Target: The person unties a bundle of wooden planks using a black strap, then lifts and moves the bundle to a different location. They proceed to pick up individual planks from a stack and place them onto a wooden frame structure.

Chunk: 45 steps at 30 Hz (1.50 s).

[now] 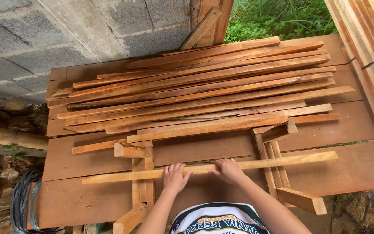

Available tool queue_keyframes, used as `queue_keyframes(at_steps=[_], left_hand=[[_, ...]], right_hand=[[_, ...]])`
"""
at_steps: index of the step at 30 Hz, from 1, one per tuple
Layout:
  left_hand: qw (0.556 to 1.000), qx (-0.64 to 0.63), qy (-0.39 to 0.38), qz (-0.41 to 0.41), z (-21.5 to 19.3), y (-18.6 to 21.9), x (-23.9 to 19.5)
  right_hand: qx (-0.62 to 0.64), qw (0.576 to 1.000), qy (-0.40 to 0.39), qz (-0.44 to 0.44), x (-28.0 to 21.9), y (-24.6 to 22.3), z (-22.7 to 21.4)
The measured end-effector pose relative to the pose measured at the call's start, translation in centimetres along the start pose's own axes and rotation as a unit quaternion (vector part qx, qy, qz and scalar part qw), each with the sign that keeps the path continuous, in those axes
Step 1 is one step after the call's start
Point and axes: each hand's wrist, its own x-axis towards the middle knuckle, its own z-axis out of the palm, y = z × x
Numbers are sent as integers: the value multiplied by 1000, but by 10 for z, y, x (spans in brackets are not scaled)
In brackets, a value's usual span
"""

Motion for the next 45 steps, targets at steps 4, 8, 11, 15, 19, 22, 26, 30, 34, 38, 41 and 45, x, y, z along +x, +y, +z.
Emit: queue_keyframes(at_steps=[4, 8, 11, 15, 19, 22, 26, 30, 34, 38, 41, 45], left_hand=[[998, -13, 55, -10, 8, 15, -38], [999, -18, 20, -36, 16, 20, -67], [999, -20, -1, -46, 17, 23, -81], [997, -20, -47, -55, 11, 27, -91], [998, -29, -27, -43, 17, 25, -95], [998, -17, -28, -48, 14, 29, -95], [998, -21, -34, -55, 15, 30, -98], [999, -24, -21, -41, 15, 28, -97], [997, -9, -62, -47, 24, 17, -87], [994, -78, -62, -33, 26, 4, -82], [994, -83, -62, -44, 23, 7, -81], [998, -46, -20, -35, 57, -5, -72]], right_hand=[[-12, 998, 66, -21, -40, -24, 3], [-6, 998, 60, -31, -58, -29, 17], [-17, 998, 44, -32, -66, -31, 20], [-24, 999, 17, -16, -78, -33, 26], [-15, 999, 28, -12, -84, -34, 33], [-13, 999, 37, -10, -85, -33, 36], [-21, 999, 26, -3, -86, -33, 38], [-5, 1000, 10, -19, -86, -33, 22], [-21, 1000, -10, 9, -87, -21, 20], [-53, 996, -69, 33, -83, -17, 14], [-56, 996, -50, 45, -78, -9, 32], [-53, 994, -34, 89, -73, -8, 58]])
